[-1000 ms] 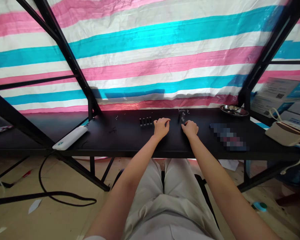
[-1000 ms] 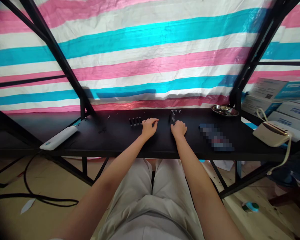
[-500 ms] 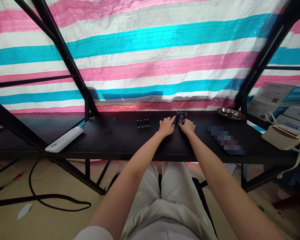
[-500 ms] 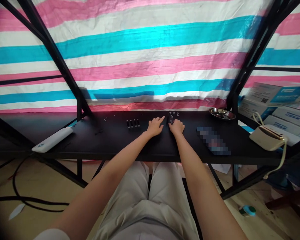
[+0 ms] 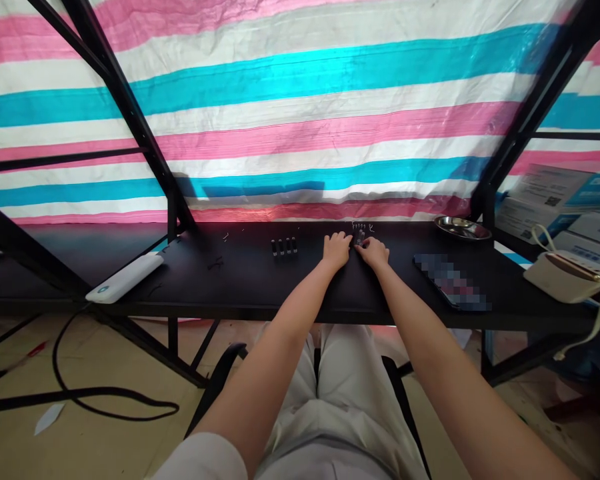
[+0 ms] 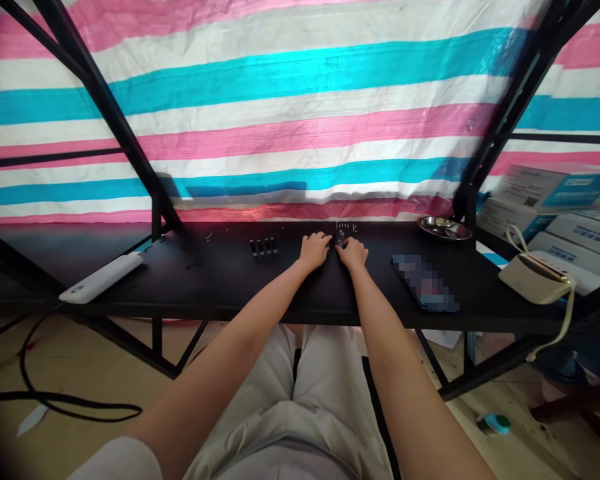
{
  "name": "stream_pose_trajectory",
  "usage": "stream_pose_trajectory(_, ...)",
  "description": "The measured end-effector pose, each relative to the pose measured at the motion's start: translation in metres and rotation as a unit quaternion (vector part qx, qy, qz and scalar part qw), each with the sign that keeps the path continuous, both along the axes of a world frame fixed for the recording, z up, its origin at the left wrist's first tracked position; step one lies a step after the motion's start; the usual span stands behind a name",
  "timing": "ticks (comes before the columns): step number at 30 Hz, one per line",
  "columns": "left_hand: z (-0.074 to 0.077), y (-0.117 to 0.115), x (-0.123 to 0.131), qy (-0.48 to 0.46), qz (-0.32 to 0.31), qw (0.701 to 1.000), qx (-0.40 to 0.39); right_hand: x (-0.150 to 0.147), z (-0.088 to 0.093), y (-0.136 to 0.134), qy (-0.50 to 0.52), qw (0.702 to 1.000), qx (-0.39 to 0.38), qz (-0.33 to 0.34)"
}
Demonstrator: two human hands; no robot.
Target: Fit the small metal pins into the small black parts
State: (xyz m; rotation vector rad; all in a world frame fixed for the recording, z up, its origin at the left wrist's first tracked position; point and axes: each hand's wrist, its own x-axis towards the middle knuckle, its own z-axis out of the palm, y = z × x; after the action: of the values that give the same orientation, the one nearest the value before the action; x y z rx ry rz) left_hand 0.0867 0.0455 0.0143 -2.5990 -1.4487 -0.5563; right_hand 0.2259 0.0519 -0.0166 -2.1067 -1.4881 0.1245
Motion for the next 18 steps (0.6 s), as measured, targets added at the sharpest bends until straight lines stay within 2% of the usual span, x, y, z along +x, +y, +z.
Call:
stream_pose_trajectory(5,0.002,-0.002,-0.013,-0.022,-0.011,0.999,0.037,0.0,0.0,0.0,0.003,1.0,0.0,-0.002)
stream_pose_trajectory(11,0.003,-0.012,-0.049,-0.087,-0.059,0.994,0.037,0.002,-0.002,0.003,0.012,1.0,0.002,-0.005)
stream_pose_trajectory(18,-0.009,-0.025,-0.085,-0.208,-0.078,0.974,0.04,0.0,-0.001,0.001,0.027,0.999,0.003,-0.018)
